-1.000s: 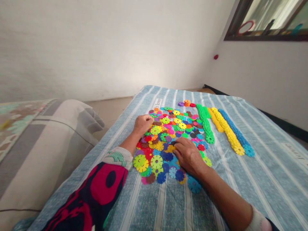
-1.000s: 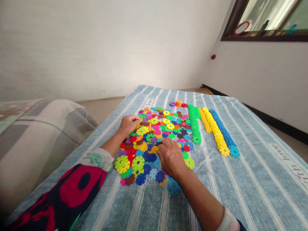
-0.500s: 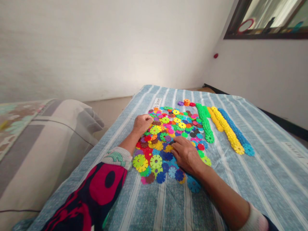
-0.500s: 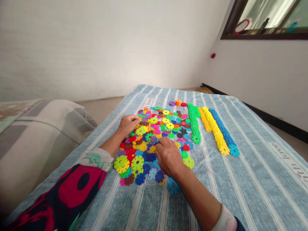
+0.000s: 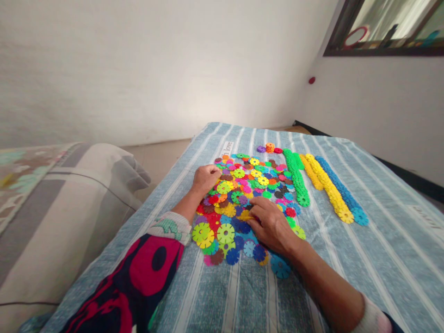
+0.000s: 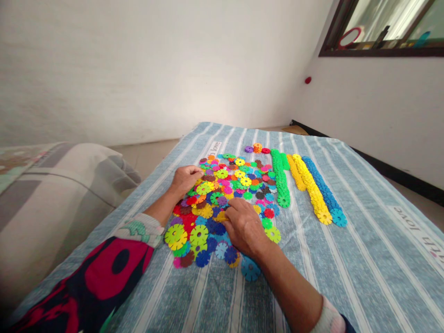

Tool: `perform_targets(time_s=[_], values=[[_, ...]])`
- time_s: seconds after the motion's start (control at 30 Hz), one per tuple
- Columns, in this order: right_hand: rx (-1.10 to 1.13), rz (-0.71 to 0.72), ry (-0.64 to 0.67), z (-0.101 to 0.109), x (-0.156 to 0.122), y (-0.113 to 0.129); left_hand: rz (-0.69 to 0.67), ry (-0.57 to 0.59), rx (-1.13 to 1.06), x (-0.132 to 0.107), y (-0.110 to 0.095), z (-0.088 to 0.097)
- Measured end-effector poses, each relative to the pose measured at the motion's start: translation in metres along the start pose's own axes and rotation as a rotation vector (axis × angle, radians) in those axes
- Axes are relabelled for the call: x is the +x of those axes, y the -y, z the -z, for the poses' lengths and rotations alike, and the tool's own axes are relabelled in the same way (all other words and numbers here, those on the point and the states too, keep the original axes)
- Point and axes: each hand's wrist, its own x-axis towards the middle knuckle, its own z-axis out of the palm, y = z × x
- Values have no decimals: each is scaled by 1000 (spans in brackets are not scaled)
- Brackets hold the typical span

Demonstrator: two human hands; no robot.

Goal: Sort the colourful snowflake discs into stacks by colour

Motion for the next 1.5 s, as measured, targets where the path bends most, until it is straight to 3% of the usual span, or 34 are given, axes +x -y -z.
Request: perform_targets(time_s=[0.17,0.67,1.1,1.5], values=[[18,60,-14,0,0,3,-11,-4,-11,0,0,0],[-89,-16,56,1,3,-4,-15,-6,18,0,1,0],[159,-79,3,12,4,-1,17,7,28,-1,-4,2],[-26,-69,133,20,11,0,-4,-2,79,4,-7,7]])
